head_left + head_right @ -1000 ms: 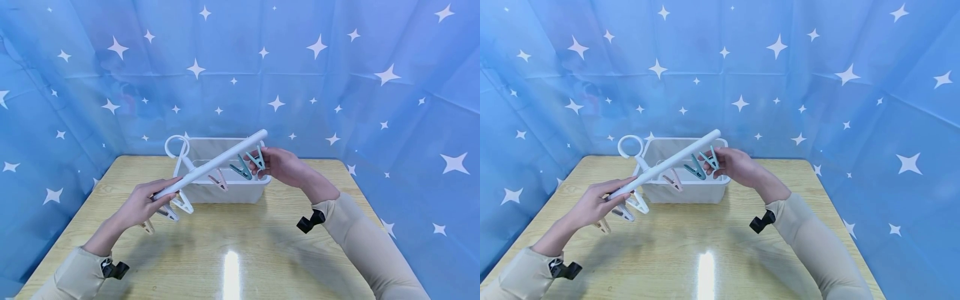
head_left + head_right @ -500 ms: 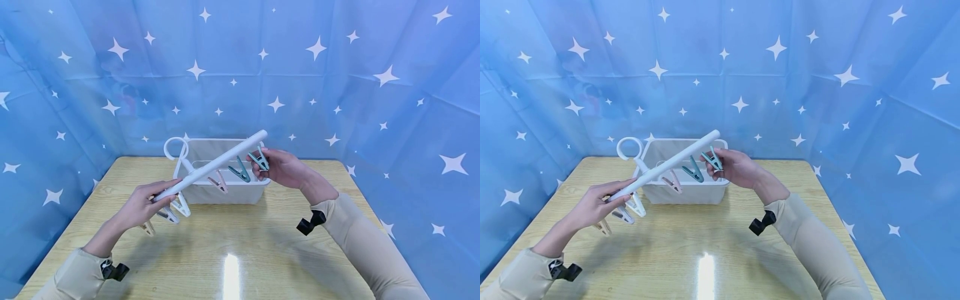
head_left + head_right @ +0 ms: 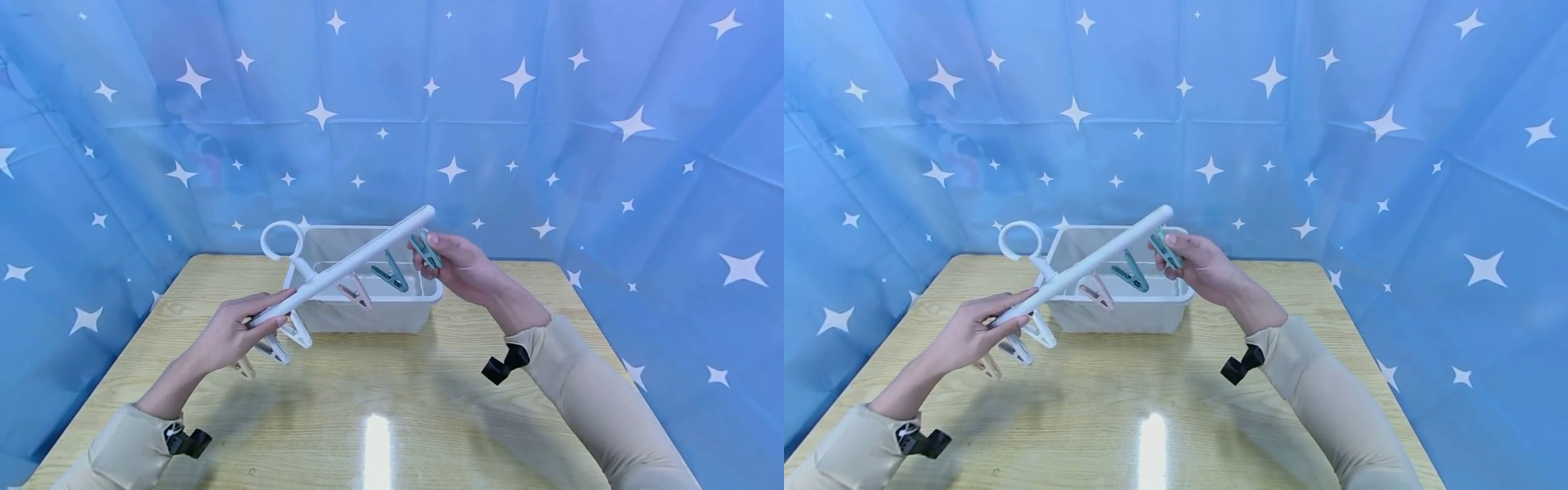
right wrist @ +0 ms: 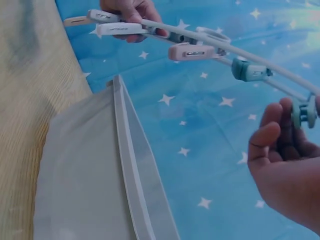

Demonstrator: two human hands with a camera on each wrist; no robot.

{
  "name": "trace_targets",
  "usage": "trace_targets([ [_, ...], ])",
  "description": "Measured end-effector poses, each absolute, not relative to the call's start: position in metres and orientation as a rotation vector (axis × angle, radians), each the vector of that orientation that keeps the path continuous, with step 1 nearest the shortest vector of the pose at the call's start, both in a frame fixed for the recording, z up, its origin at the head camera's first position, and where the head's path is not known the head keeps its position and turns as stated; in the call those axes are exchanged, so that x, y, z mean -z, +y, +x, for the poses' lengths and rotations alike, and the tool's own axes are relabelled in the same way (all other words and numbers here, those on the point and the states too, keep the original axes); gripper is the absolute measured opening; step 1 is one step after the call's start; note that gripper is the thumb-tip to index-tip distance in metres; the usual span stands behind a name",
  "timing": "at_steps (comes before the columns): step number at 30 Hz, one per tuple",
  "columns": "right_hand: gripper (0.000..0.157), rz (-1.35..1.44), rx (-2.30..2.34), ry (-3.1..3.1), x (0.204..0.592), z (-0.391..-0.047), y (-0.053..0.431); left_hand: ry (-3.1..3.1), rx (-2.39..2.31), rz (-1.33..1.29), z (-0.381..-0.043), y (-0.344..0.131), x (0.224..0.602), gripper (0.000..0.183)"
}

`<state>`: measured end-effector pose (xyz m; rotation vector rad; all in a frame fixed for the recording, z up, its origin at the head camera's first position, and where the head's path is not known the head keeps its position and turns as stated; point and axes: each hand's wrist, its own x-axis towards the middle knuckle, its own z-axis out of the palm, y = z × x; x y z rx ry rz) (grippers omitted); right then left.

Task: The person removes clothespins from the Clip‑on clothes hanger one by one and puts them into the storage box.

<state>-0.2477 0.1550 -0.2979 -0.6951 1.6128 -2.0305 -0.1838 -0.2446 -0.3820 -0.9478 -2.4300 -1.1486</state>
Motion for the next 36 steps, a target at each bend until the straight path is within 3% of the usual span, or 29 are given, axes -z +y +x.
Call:
trace_targets([
  [11, 0.018, -0.668, 2.062, 2.164, 0.301, -0.245, 0.147, -2.352, 1.177, -0.998, -0.185, -0.246, 0.384, 0.055],
  [20, 0.031, -0.726, 1.988, 2.549, 0.299, -0.242, 0.143, -2.340, 1.185, -0.999, -0.185, -0.246, 0.383, 0.055],
  [36, 0.030, -0.873, 1.693, 3.098, 0.295, -0.237, 0.141, -2.316, 1.176, -1.010, -0.181, -0.244, 0.383, 0.055],
])
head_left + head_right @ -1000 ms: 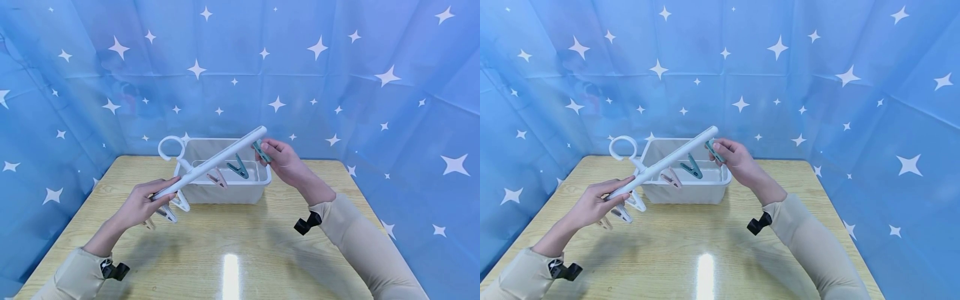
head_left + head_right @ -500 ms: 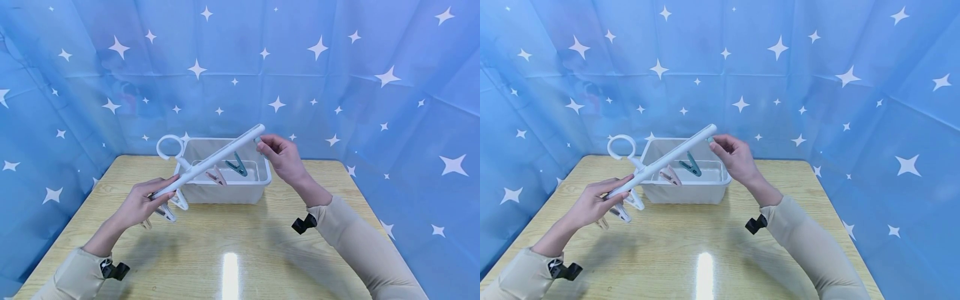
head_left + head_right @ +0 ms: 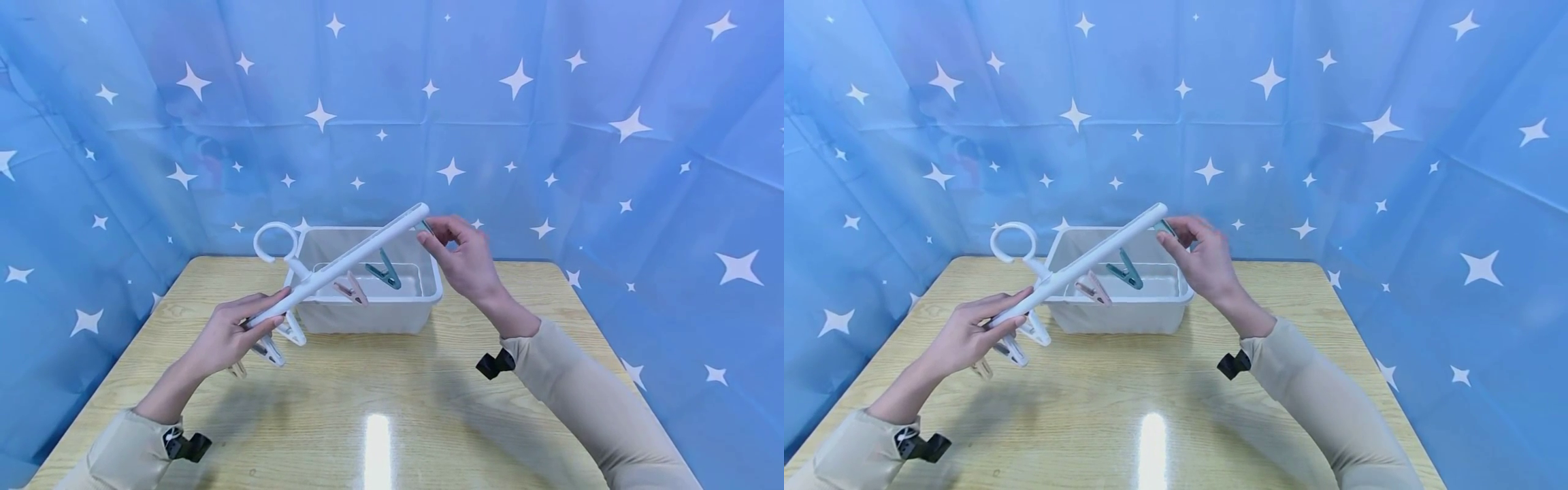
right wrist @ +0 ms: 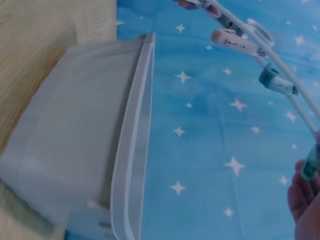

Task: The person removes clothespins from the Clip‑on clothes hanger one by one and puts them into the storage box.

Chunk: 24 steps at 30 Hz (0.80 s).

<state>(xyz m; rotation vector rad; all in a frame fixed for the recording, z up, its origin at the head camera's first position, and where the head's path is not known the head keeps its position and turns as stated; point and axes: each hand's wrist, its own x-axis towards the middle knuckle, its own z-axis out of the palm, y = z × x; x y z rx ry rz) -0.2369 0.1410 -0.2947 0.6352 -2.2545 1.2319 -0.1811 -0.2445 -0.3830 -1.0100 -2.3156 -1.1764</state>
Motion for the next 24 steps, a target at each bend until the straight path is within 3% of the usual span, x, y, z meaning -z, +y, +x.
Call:
trace_targets([
  [16, 0.047, 0.514, -1.303, -2.438, 0.290, -0.241, 0.148, -2.340, 1.123, -0.960, -0.181, -0.245, 0.384, 0.055],
  [24, 0.043, 0.524, -1.354, -2.456, 0.287, -0.239, 0.153, -2.350, 1.114, -0.947, -0.180, -0.243, 0.382, 0.053],
])
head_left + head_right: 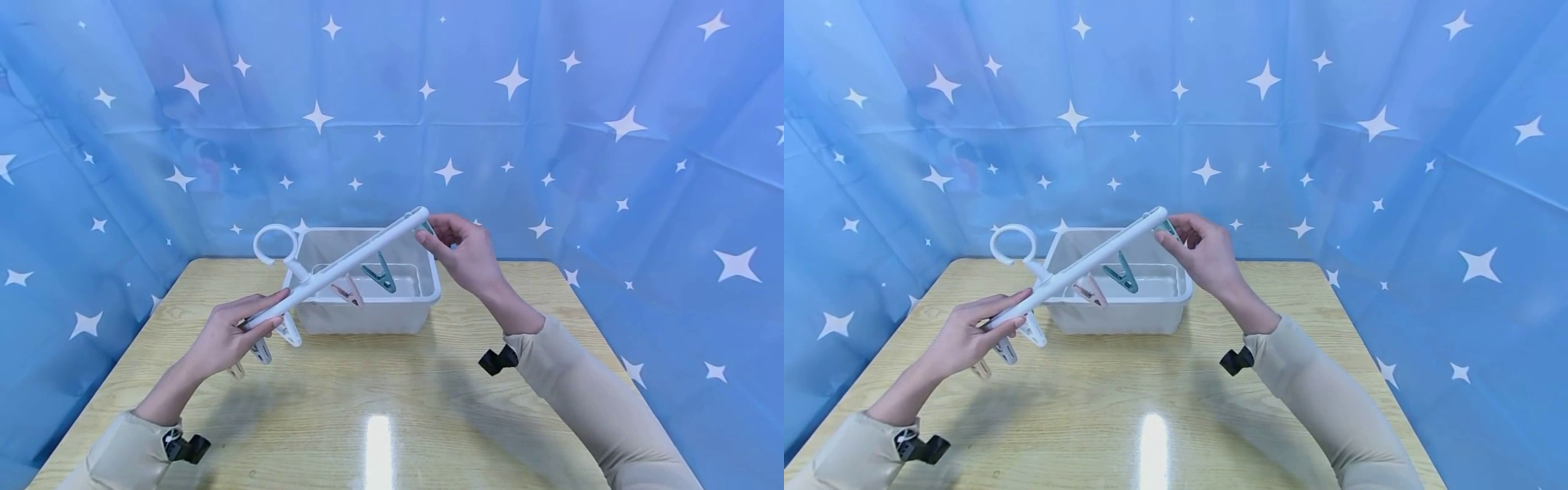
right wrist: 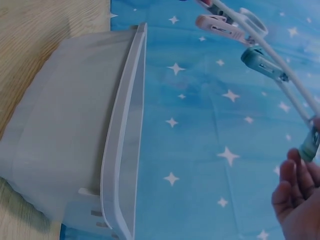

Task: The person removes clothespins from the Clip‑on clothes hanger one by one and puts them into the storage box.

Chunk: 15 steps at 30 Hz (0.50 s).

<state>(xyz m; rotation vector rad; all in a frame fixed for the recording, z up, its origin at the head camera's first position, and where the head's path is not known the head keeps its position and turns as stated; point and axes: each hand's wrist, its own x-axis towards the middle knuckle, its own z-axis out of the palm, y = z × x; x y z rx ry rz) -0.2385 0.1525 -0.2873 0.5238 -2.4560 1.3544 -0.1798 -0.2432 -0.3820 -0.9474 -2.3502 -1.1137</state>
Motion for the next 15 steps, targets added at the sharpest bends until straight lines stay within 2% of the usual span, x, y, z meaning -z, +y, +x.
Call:
trace_targets([
  [15, 0.040, 0.503, -1.472, -2.514, 0.2876, -0.2391, 0.1573, -2.305, 1.135, -0.880, -0.1743, -0.2418, 0.3771, 0.055],
])
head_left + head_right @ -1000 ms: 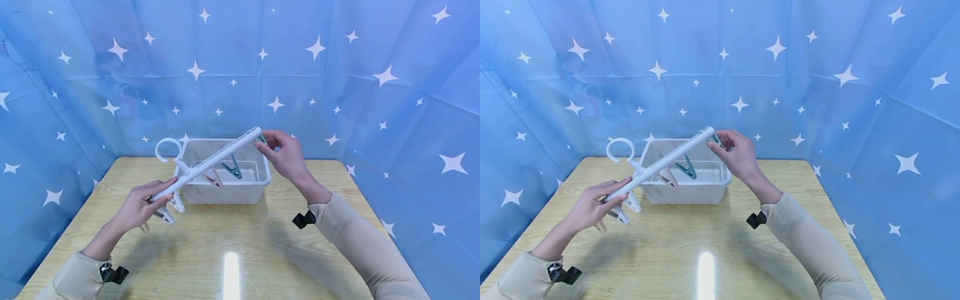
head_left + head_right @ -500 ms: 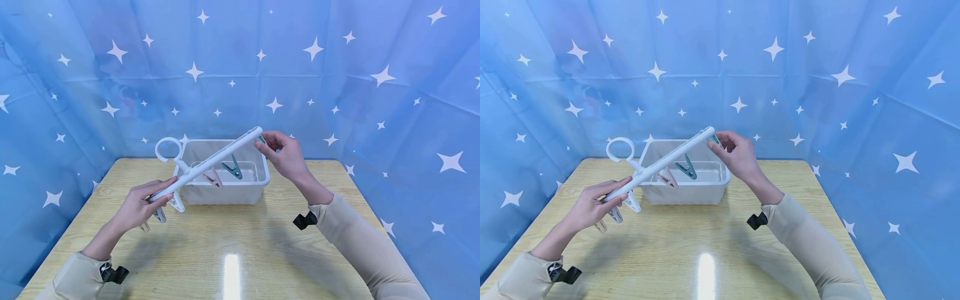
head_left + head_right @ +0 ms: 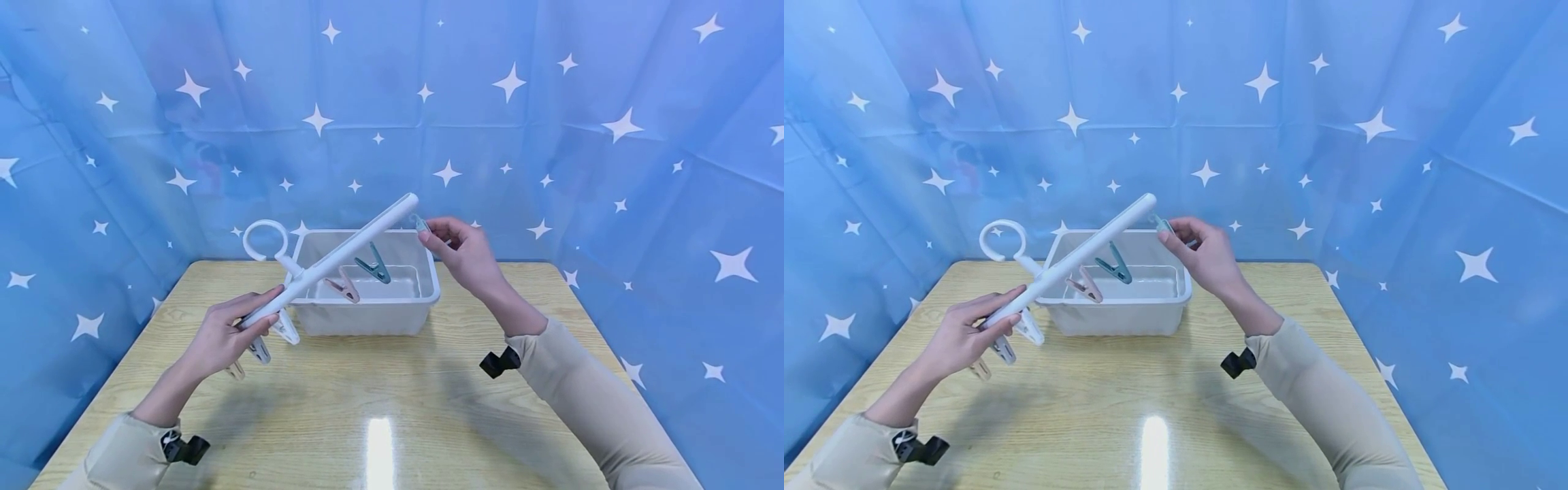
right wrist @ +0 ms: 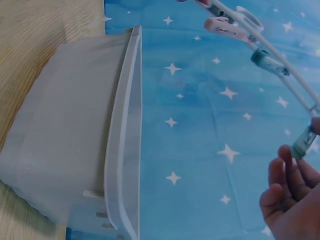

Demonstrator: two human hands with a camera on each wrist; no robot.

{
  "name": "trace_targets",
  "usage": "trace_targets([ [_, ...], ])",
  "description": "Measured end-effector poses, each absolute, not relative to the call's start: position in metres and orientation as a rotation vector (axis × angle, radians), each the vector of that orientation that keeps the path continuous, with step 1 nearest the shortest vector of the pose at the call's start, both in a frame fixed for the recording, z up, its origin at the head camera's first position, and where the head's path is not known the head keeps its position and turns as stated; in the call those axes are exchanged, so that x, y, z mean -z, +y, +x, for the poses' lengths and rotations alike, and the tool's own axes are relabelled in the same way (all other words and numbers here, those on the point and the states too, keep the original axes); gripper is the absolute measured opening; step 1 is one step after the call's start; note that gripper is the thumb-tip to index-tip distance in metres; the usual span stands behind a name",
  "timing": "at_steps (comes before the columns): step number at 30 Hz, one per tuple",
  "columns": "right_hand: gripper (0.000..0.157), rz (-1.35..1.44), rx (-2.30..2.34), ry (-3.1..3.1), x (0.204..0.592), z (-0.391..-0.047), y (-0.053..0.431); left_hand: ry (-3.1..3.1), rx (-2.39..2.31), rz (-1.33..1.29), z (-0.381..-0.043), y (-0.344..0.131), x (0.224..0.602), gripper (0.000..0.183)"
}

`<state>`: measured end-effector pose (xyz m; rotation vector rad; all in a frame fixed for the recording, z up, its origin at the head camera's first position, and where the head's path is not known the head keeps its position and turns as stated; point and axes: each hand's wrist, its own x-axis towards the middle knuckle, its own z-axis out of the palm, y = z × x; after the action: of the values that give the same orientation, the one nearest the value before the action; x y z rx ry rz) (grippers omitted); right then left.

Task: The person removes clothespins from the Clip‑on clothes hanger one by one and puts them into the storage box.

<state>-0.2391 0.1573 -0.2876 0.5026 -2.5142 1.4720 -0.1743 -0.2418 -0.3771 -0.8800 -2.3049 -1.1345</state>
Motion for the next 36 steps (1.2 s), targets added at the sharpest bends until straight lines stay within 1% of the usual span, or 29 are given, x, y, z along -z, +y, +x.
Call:
trace_targets([
  [9, 0.045, 0.512, -1.412, -2.571, 0.293, -0.246, 0.157, -2.309, 1.145, -0.839, -0.172, -0.244, 0.377, 0.055],
  [15, 0.043, 0.506, -1.402, -2.608, 0.297, -0.251, 0.153, -2.309, 1.147, -0.833, -0.171, -0.245, 0.377, 0.055],
  [24, 0.046, 0.479, -1.345, -2.680, 0.308, -0.259, 0.149, -2.322, 1.139, -0.838, -0.172, -0.246, 0.376, 0.055],
  [36, 0.041, 0.485, -1.336, -2.709, 0.315, -0.264, 0.146, -2.332, 1.122, -0.836, -0.172, -0.249, 0.376, 0.053],
])
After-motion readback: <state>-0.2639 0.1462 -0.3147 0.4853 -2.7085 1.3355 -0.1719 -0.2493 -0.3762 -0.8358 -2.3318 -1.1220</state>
